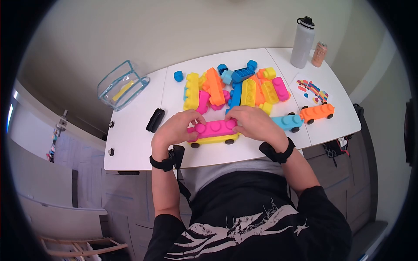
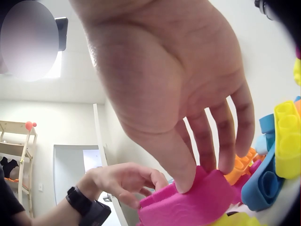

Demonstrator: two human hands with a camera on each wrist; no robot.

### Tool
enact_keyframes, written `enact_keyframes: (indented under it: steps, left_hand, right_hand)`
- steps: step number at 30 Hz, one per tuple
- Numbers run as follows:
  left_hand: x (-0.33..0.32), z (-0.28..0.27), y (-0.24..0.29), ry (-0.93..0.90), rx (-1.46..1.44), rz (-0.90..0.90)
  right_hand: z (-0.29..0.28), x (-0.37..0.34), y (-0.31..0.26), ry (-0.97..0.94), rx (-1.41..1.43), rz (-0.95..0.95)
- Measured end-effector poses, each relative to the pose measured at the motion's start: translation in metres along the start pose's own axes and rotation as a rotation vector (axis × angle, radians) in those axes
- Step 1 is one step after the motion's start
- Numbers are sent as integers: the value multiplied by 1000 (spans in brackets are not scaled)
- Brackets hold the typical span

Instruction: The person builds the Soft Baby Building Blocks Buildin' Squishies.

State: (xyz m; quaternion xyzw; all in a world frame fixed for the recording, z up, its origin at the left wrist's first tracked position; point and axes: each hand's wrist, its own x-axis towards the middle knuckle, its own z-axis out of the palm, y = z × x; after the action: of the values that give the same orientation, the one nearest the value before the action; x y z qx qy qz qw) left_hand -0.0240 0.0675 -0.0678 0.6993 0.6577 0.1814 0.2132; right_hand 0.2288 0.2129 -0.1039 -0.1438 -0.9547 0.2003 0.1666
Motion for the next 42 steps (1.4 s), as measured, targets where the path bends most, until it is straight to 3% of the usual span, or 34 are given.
enact_keyframes:
  steps: [2,4,10,13,19,21,28,33,35,42]
  left_hand:
    - [2,3,-3,-18,11,6]
    - [7,8,-5,-70,-11,-124]
    - [10,16,-7,-25,22,-60]
    - [13,18,-8,-68,4,-140]
    - [12,13,-9,-78,-13,-94]
    - [5,3,-9,45,-42,42]
    - [-4,-23,-45,290,47,-208]
    - [4,-10,-90,248,89,-248]
    - [9,-7,-94,175,108,-369]
    - [25,4,-100,93,98,-381]
  right_hand:
    - [8,1,3,-7,10,2]
    - [10,0,0,-51,3,40]
    - [13,1,4,-102,-9,87]
    - [15,1,4,-123,-9,105]
    - [12,-2,11,-108,17,102]
    - [11,-2,12,-111,5,71]
    - [10,-3,12,-122,34,79]
    - [10,-4,11,-109,30,80]
    - [10,-5,11,-109,24,82]
    - [11,-11,12,-96,15,71]
